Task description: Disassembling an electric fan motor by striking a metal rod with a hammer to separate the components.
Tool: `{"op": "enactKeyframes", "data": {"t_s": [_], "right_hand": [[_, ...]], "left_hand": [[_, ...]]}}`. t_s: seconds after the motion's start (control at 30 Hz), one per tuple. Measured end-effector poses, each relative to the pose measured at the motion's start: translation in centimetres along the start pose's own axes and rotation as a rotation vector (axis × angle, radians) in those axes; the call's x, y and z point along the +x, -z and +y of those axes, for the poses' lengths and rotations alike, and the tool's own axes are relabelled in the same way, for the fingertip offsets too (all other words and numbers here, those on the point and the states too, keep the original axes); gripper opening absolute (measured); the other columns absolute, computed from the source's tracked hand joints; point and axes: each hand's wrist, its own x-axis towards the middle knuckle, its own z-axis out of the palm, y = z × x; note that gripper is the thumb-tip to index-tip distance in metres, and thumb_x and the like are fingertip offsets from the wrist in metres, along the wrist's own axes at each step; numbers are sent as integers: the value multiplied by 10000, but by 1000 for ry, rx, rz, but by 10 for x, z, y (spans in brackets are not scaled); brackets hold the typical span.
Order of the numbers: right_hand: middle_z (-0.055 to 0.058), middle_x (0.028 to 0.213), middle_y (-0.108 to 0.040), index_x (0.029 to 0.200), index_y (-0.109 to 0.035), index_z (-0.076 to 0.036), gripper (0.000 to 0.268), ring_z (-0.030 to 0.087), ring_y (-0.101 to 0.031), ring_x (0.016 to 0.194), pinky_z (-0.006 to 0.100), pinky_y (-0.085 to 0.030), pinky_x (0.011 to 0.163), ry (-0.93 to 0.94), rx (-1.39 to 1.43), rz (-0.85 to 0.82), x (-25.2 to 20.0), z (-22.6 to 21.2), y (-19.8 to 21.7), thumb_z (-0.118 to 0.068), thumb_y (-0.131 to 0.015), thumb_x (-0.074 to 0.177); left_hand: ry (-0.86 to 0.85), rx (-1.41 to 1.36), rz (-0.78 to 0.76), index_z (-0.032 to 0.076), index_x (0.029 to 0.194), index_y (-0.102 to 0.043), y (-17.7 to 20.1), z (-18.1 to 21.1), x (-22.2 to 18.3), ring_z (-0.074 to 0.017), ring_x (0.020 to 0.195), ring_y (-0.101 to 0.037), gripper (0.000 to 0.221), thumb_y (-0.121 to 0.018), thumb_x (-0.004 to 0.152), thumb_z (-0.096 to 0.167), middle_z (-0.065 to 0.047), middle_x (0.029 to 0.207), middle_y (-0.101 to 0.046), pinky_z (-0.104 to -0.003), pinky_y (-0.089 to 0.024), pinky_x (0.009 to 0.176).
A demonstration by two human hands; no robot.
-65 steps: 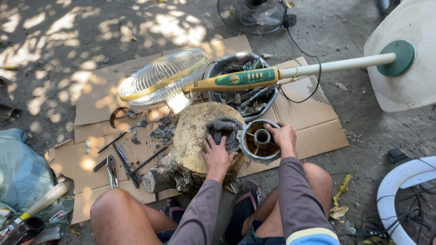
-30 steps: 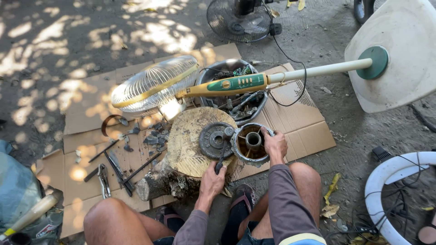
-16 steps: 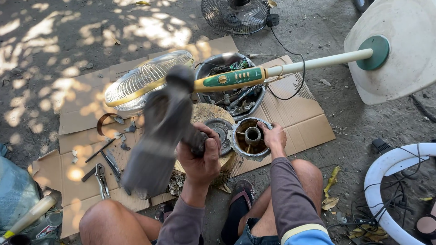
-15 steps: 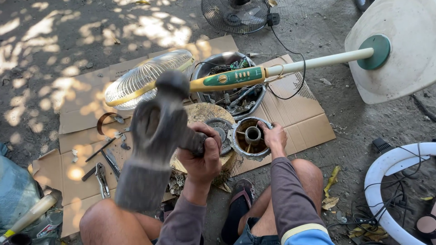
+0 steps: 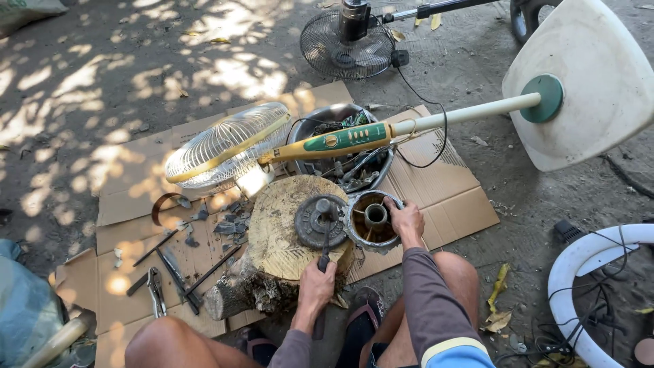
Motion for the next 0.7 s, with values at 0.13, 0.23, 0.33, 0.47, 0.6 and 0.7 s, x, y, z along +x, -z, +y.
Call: {"op": "enactKeyframes", "data": {"t_s": [0.13, 0.23, 0.33, 0.47, 0.6, 0.7], "right_hand": [[165, 1229, -717, 1422, -572, -105, 706, 289, -734, 1029, 433, -611, 874, -49, -30, -79, 27, 7, -7, -577, -676, 907], [206, 1229, -726, 1333, -681, -178, 575, 430, -633, 1236, 544, -512, 1044, 40, -97, -59, 75, 38, -34, -461, -758, 839], [141, 1213, -744, 1338, -678, -272, 525, 374, -660, 1214, 514, -530, 1031, 30, -187, -47, 99, 51, -45, -388, -746, 830], [187, 1216, -736, 1331, -688, -233, 492, 398, -653, 1221, 518, -516, 1049, 40, -203, -65, 89, 39, -37, -235, -645, 841], [172, 1201, -743, 1332, -685, -290, 526, 396, -665, 1201, 522, -524, 1030, 18, -213, -69, 100, 38, -41, -223, -597, 818], [201, 1210, -735, 1313, -702, -269, 513, 418, -658, 1206, 540, -522, 1026, 29, -198, -71, 88, 37, -35, -190, -579, 821]], "left_hand": [[-170, -135, -37, -9, 1210, -619, 24, 56, -19, -122, 426, -510, 348, -585, 1023, 284, -4, 657, -527, -280, -489, 305], [-438, -124, 74, 18, 1027, -636, 35, 101, -28, -223, 509, -542, 311, -567, 1014, 321, -159, 661, -590, -380, -511, 482], [-702, -186, 116, 93, 990, -572, 30, 121, -17, -158, 508, -512, 197, -565, 1061, 277, -71, 662, -519, -291, -487, 438], [-711, -224, 237, 87, 870, -616, 7, 87, -1, -167, 394, -502, 163, -619, 989, 199, -78, 514, -563, -277, -412, 360], [-35, 248, 45, 122, 858, -667, -24, -52, 89, -344, 695, -687, 378, -662, 807, 497, -140, 660, -630, -479, -500, 632], [-58, 177, 7, 141, 800, -631, -10, -2, 35, -284, 615, -640, 316, -638, 852, 453, -93, 606, -581, -435, -498, 601]]}}
